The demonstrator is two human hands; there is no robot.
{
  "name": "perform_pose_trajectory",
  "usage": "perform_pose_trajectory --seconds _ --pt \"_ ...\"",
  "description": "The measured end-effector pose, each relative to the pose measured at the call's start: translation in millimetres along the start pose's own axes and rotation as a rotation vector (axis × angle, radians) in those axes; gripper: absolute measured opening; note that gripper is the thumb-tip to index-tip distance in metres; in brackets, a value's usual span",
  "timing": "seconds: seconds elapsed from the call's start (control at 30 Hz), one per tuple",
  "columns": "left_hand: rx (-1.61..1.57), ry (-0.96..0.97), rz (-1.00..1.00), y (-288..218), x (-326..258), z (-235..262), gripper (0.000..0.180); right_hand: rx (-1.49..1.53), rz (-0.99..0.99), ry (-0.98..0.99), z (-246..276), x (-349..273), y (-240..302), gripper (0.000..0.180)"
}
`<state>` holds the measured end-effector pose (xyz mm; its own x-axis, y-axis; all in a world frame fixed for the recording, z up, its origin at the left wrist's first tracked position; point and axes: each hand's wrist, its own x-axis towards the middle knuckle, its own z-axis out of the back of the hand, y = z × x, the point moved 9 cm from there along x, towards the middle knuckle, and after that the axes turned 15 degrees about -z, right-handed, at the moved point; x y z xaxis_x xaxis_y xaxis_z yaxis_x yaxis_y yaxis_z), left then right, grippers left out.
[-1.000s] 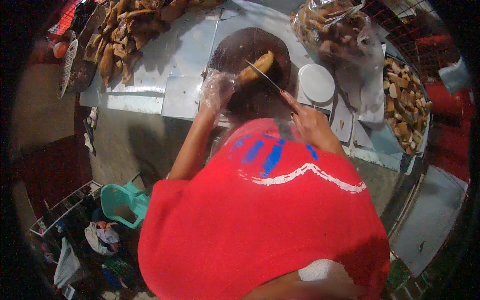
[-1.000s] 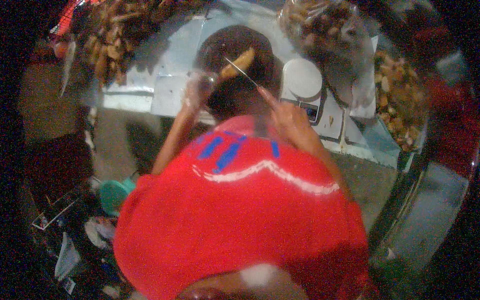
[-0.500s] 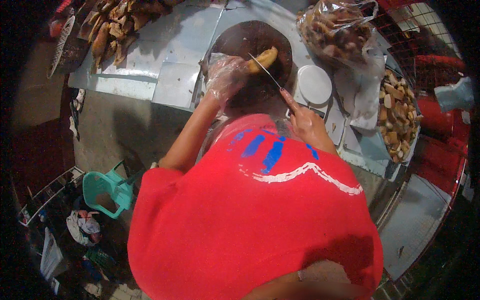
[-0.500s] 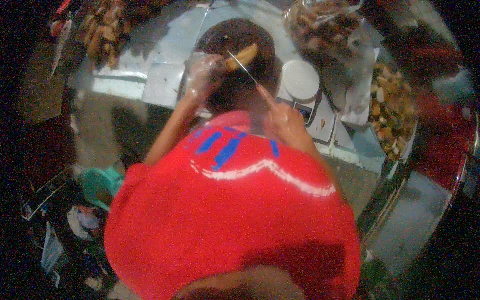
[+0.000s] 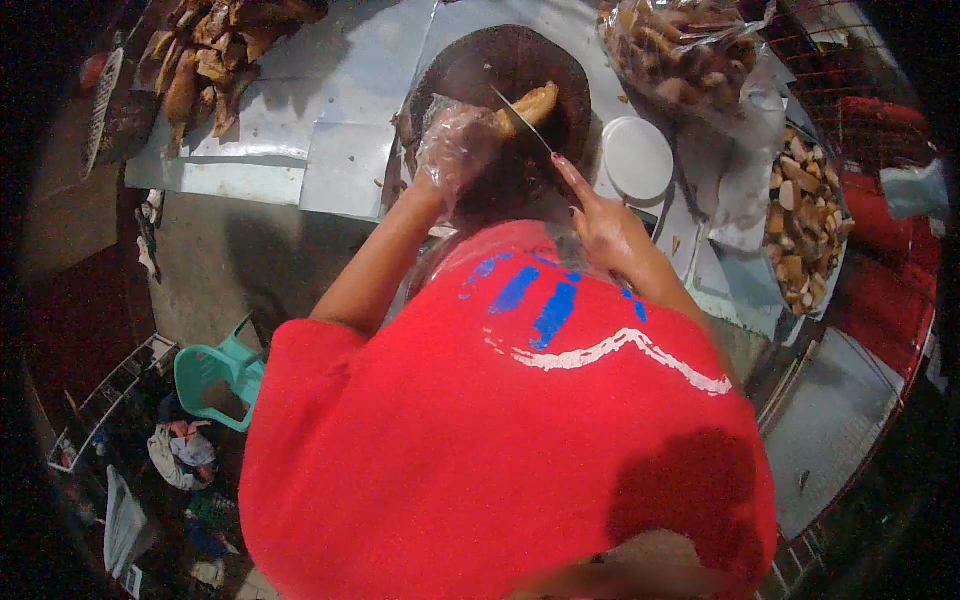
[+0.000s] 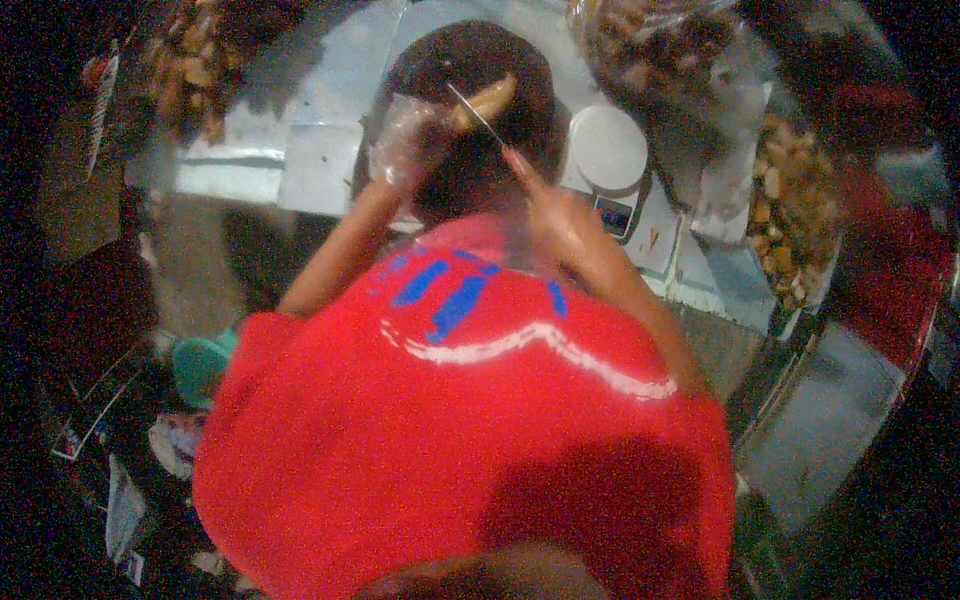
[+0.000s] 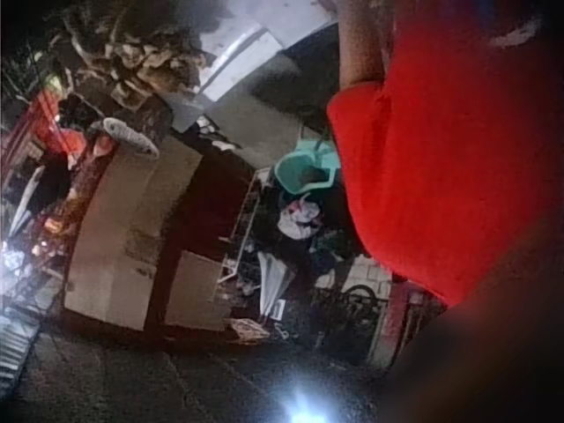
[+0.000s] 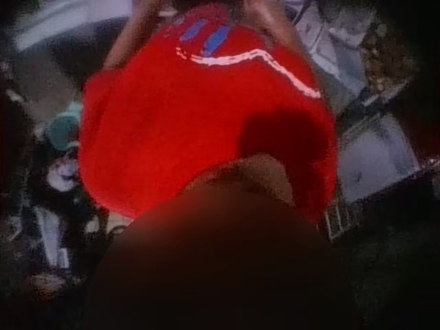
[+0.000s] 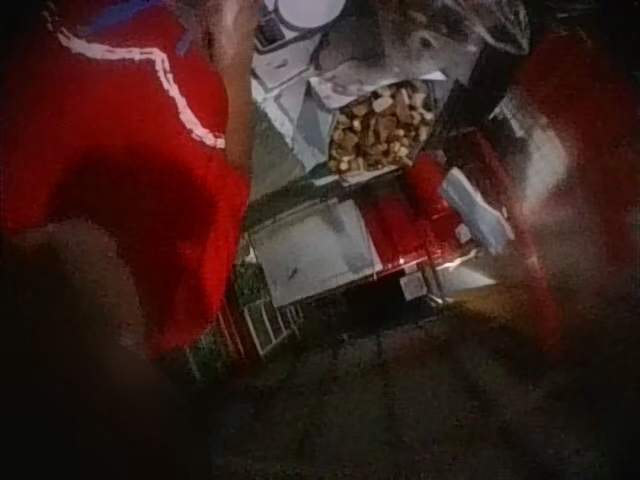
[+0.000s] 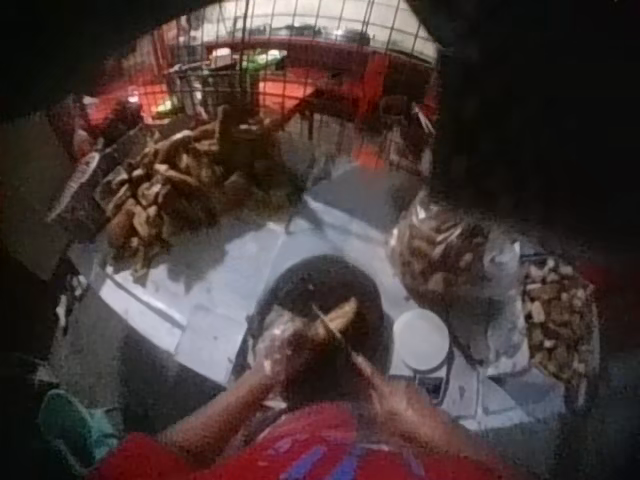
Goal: The person cuts pieces of cooked meat on a wooden chopping board using a knife. They weigh the cut pieces on a digital scale and place them into a plastic bag. The process is repeated multiple times.
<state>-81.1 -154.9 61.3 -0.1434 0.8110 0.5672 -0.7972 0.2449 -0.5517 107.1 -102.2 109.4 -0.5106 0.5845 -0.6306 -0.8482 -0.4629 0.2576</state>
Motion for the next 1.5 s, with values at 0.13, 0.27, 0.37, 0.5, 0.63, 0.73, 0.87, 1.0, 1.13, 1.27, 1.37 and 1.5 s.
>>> perform_pose_trajectory --seconds 0.13,0.27,0.37,0.5,0.63,0.73,0.87,1.0,1.13,1.27,1.37,1.5 --pt "-0.033 0.027 0.046 1.6 2.0 -1.3 0.025 0.136 0.048 0.003 -6.0 29.2 17.7 0.071" --pt "0.004 0.017 0.008 -5.6 12.6 3.0 0.023 0.164 0.043 -0.033 -13.9 56.9 27.2 0.071" --pt "0.064 0.13 0.018 -14.0 24.3 2.0 0.025 0.162 0.067 -0.07 -11.6 62.5 29.7 0.071" --pt "0.051 0.385 0.158 -21.3 25.1 -9.9 0.024 0.128 0.077 -0.098 -6.3 63.1 32.9 0.07" --pt "-0.026 0.023 0.111 -35.5 17.1 16.5 0.014 0.14 0.082 -0.041 -5.5 48.7 22.3 0.069" --pt "0.018 -0.059 0.088 -28.6 -4.0 17.8 0.02 0.063 0.06 0.033 -12.0 11.0 -12.0 0.069" --pt "-0.255 -0.205 0.426 9.4 -40.7 14.0 0.028 0.062 0.055 0.084 -11.9 -14.5 -41.9 0.069" --pt "-0.358 -0.256 0.636 9.9 -58.3 27.8 0.029 0.136 0.057 0.167 -23.5 -21.6 -66.4 0.07" --pt "-0.322 -0.054 0.525 -22.6 -33.8 26.8 0.031 0.294 0.009 0.051 -37.0 -39.4 -117.4 0.07" --pt "-0.207 0.169 0.366 -69.5 15.1 -34.5 0.038 0.582 -0.039 -0.3 -21.4 -81.7 -173.3 0.071" --pt "-0.402 0.301 0.202 -115.9 59.1 -103.7 0.042 0.749 -0.151 -0.274 -26.9 -99.3 -209.9 0.07" --pt "-0.081 0.515 0.183 -132.0 94.9 -171.4 0.017 0.847 -0.128 -0.299 -39.0 -108.7 -232.1 0.07"
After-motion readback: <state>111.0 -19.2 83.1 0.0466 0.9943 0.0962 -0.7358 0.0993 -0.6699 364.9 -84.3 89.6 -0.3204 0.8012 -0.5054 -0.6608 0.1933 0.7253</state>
